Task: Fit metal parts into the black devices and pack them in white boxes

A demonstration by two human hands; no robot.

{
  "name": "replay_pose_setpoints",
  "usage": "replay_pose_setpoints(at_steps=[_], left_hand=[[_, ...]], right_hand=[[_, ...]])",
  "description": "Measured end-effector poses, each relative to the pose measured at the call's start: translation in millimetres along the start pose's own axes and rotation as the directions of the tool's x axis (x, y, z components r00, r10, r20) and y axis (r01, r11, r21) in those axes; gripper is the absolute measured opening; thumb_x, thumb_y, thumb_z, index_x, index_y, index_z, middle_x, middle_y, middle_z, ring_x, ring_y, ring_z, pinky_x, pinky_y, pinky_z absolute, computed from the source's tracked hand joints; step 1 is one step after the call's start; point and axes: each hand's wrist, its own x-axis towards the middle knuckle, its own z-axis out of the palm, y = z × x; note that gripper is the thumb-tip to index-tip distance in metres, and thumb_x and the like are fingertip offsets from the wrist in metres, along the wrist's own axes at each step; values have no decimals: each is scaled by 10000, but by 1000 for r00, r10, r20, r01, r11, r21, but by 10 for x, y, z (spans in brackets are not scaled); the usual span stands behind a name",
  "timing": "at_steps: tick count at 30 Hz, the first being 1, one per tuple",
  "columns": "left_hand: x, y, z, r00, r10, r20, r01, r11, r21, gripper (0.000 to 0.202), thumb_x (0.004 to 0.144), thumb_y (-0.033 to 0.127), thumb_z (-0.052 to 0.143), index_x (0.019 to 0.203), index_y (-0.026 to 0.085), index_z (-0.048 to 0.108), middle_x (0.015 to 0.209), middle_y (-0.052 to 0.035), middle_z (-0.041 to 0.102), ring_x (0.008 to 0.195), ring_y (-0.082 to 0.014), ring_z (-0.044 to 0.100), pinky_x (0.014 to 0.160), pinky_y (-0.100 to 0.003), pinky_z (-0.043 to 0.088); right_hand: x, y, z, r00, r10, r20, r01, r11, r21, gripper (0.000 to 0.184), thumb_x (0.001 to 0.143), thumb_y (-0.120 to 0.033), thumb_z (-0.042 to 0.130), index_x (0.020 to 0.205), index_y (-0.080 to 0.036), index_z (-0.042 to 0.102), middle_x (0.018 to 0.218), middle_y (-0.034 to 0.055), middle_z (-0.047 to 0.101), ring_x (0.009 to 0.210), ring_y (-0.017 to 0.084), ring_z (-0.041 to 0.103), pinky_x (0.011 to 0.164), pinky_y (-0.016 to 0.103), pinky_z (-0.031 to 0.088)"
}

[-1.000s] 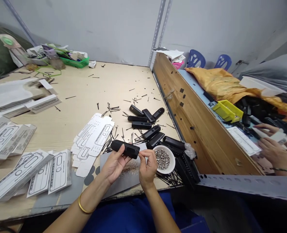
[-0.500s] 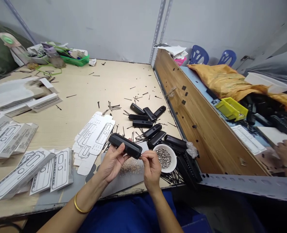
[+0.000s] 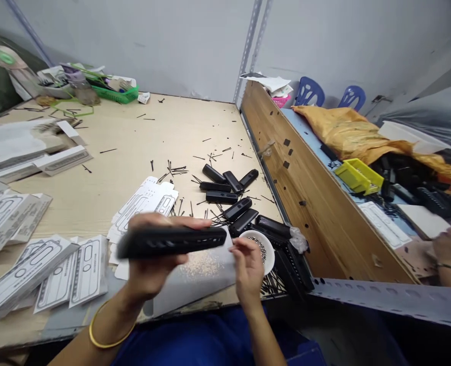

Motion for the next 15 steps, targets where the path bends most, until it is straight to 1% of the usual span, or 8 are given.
replay_pose_setpoints(at_steps=[1, 3, 4, 6, 8, 10, 12, 15], left_hand=[[14, -56, 3, 998, -12, 63, 5, 994, 112, 381, 663, 239, 782, 1016, 207, 641, 1093, -106, 656, 1024, -286, 618, 942, -419, 477], [83, -205, 11, 994, -103, 31, 94, 968, 232, 331, 671, 242, 773, 970, 177, 649, 997, -120, 676, 935, -268, 641, 899, -391, 487], [132, -272, 12, 989, -141, -52, 149, 969, 199, 380, 691, 260, 761, 1035, 170, 625, 1037, -126, 670, 975, -266, 634, 912, -386, 478], [231, -348, 7, 968, -217, -128, 224, 974, 45, 506, 706, 307, 758, 1146, 161, 554, 1108, -136, 648, 1038, -269, 615, 899, -383, 484], [304, -362, -5, 950, -297, -95, 290, 954, -81, 555, 710, 345, 760, 1171, 154, 516, 1094, -135, 647, 1004, -260, 623, 831, -362, 507], [343, -375, -16, 935, -349, -67, 341, 934, -112, 549, 715, 366, 758, 1156, 143, 518, 1039, -126, 656, 932, -236, 633, 775, -330, 512], [363, -427, -24, 935, -338, -106, 335, 941, -41, 552, 703, 376, 765, 1144, 135, 534, 1024, -122, 656, 910, -223, 629, 766, -313, 503], [403, -507, -81, 961, -264, -86, 277, 918, 284, 500, 672, 386, 775, 1065, 127, 608, 990, -126, 663, 909, -254, 625, 780, -333, 486]], right_hand=[[36, 5, -62, 998, 14, -59, -14, 1000, -2, 232, 872, -345, 545, 1000, -154, 570, 987, 67, 599, 839, 105, 606, 767, 254, 516], [120, 7, -168, 993, 13, -118, -21, 998, -67, 261, 861, -377, 552, 975, -144, 580, 964, 74, 608, 835, 116, 606, 771, 263, 512], [161, 3, -208, 993, -5, -119, -8, 994, -113, 265, 856, -386, 556, 949, -141, 591, 943, 75, 615, 848, 123, 603, 786, 269, 506], [231, -15, -261, 994, -34, -103, 15, 984, -177, 269, 852, -394, 558, 927, -140, 607, 923, 73, 625, 877, 133, 599, 825, 279, 490], [280, -36, -280, 993, -22, -115, 1, 983, -184, 278, 853, -404, 553, 925, -141, 607, 907, 64, 630, 866, 131, 599, 824, 273, 480], [314, -51, -271, 993, 15, -117, -36, 983, -178, 294, 851, -420, 550, 921, -139, 602, 893, 59, 635, 842, 128, 600, 794, 261, 474], [342, -62, -238, 995, 38, -98, -57, 978, -201, 309, 850, -436, 544, 912, -139, 602, 889, 59, 642, 840, 131, 597, 780, 254, 463], [407, -95, -122, 999, 42, 31, -30, 947, -318, 289, 868, -422, 513, 887, -152, 613, 872, 53, 645, 817, 134, 575, 769, 254, 437]])
